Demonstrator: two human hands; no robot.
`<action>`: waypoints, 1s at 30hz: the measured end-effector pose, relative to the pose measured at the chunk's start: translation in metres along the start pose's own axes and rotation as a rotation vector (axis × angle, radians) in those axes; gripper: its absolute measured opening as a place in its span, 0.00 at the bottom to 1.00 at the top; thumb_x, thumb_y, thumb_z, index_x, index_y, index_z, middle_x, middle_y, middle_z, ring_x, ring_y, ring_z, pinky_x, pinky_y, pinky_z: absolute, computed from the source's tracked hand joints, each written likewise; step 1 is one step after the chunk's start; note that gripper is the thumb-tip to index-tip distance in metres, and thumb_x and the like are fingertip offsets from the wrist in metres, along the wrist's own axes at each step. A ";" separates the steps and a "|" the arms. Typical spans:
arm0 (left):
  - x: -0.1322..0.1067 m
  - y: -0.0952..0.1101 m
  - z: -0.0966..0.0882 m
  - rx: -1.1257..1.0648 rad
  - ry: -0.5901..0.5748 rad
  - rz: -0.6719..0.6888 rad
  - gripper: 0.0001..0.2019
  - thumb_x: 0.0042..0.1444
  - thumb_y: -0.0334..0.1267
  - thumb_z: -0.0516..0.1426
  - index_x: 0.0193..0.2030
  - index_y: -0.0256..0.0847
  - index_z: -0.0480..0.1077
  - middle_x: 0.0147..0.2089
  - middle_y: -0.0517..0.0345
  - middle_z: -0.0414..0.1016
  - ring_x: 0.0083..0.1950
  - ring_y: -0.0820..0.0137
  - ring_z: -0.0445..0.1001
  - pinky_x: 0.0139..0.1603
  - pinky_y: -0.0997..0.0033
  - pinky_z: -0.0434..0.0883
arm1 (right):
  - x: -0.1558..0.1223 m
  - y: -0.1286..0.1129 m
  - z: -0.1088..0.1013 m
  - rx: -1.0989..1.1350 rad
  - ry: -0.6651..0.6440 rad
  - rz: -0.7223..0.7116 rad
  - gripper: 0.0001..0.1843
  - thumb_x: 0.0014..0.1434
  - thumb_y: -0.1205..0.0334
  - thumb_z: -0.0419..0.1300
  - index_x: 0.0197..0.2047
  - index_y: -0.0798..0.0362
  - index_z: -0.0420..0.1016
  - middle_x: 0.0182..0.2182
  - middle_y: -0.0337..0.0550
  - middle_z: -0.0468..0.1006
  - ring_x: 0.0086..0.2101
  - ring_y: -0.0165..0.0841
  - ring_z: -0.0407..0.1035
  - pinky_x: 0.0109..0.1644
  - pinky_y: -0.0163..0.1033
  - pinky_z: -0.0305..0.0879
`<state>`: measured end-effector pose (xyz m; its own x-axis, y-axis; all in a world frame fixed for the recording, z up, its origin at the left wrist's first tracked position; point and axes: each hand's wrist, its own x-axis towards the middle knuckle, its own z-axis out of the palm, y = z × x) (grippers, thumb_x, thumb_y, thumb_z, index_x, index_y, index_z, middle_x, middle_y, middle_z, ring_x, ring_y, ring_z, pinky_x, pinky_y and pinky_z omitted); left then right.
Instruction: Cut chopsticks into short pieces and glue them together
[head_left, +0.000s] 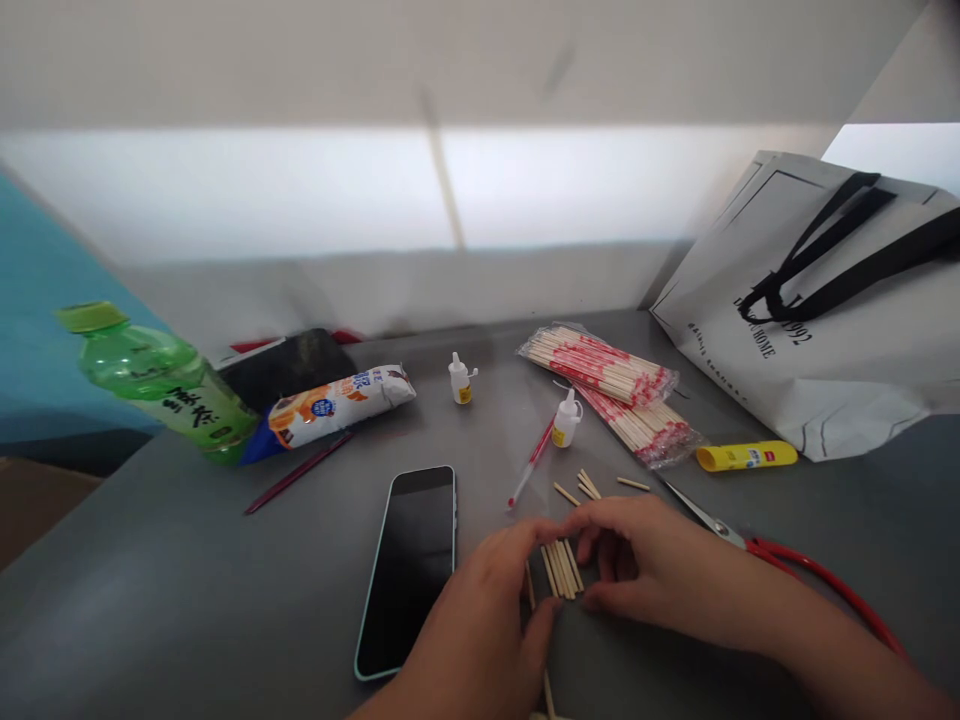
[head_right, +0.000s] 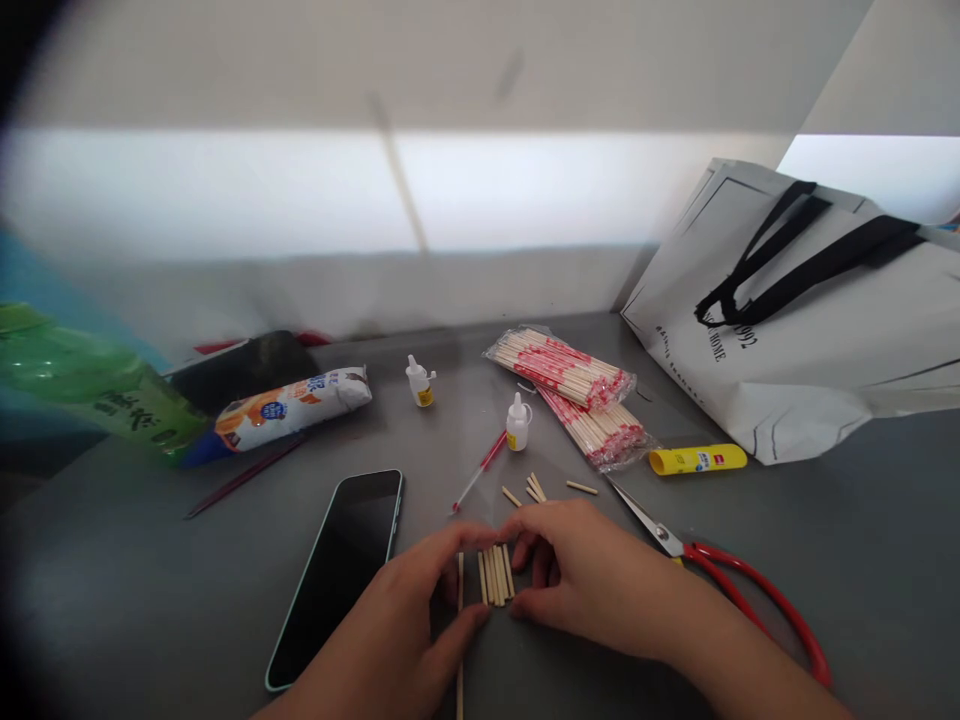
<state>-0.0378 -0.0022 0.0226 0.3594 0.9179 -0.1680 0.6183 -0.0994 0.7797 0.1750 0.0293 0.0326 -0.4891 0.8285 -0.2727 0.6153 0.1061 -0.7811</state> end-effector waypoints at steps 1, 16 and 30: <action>0.000 0.000 0.000 -0.005 0.003 -0.003 0.27 0.56 0.25 0.58 0.63 0.45 0.71 0.60 0.51 0.78 0.60 0.56 0.74 0.63 0.52 0.69 | 0.000 0.000 0.000 -0.001 -0.003 0.000 0.14 0.53 0.69 0.67 0.44 0.48 0.78 0.38 0.37 0.82 0.34 0.33 0.76 0.36 0.35 0.71; 0.000 0.002 0.000 0.001 0.034 -0.036 0.23 0.57 0.26 0.58 0.60 0.42 0.70 0.55 0.49 0.75 0.52 0.60 0.75 0.56 0.57 0.71 | 0.000 -0.004 0.001 0.000 0.012 -0.002 0.14 0.54 0.68 0.67 0.45 0.47 0.81 0.38 0.37 0.82 0.33 0.33 0.76 0.35 0.35 0.70; -0.001 0.000 0.001 0.033 0.032 -0.025 0.19 0.58 0.28 0.60 0.56 0.44 0.73 0.57 0.51 0.78 0.57 0.58 0.73 0.60 0.55 0.68 | 0.000 -0.004 0.001 0.010 0.006 -0.003 0.14 0.55 0.68 0.67 0.45 0.47 0.81 0.40 0.38 0.82 0.34 0.33 0.76 0.35 0.34 0.71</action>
<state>-0.0374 -0.0034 0.0218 0.3214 0.9320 -0.1674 0.6500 -0.0885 0.7547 0.1717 0.0285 0.0356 -0.4867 0.8317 -0.2673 0.6077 0.1026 -0.7875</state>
